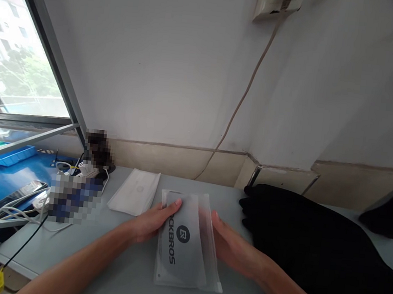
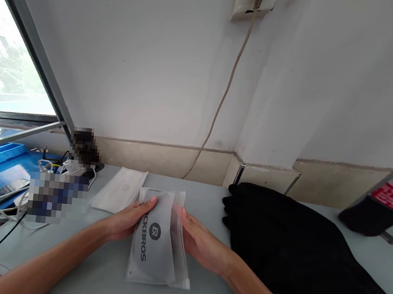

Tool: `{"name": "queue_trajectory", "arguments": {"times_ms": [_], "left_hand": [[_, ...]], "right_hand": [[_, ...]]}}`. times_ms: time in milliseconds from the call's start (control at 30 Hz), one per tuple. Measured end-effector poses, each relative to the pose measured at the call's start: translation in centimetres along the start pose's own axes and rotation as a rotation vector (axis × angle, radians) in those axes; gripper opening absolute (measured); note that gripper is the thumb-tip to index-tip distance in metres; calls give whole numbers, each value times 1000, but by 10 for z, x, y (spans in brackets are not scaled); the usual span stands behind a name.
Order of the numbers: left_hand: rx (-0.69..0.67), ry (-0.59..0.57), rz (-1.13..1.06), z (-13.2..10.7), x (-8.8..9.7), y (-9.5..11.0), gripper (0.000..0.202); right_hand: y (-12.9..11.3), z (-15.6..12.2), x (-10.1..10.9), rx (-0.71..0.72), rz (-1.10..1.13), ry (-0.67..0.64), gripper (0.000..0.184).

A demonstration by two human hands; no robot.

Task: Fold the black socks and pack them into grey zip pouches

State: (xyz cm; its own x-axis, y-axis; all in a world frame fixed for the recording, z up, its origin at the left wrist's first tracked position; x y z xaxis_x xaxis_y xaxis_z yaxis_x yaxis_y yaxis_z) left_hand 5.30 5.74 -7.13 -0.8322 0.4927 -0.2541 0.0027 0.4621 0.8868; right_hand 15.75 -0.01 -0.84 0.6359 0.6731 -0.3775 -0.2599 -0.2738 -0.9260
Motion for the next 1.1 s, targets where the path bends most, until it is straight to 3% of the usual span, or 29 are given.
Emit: {"name": "queue_trajectory", "arguments": {"times_ms": [233, 400, 533, 733, 867, 1000, 1100], "left_hand": [[-118, -24, 52, -5, -6, 17, 54], [-132, -98, 119, -6, -14, 20, 50], [-220, -10, 47, -4, -2, 32, 45], [-187, 4, 0, -1, 3, 28, 42], [-282, 169, -113, 1, 22, 33, 42], [-403, 288, -258, -1, 36, 41, 41], [-447, 270, -299, -2, 34, 45, 39]], "right_hand": [[6, -1, 14, -67, -66, 93, 70], [-1, 0, 15, -26, -124, 129, 73], [-12, 0, 23, 51, -184, 204, 66], [-11, 2, 22, 38, -364, 164, 47], [-21, -2, 48, 141, -513, 393, 47], [-28, -12, 83, 132, -736, 677, 52], [-27, -7, 86, 157, -629, 615, 50]]}}
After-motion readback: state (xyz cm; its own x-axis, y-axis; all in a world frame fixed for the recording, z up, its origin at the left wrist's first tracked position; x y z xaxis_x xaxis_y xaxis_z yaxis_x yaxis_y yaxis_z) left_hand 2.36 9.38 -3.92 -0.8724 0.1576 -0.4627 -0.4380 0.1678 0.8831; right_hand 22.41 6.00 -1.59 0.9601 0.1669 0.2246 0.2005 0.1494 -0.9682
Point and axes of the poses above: each hand's wrist, its own z-axis towards the middle knuckle, its own x-axis out of the back of the hand, y = z × x, the point moved 10 cm from there along z, towards the middle knuckle, and after that the axes turned 3 degrees about -y, right-handed, at the moved point
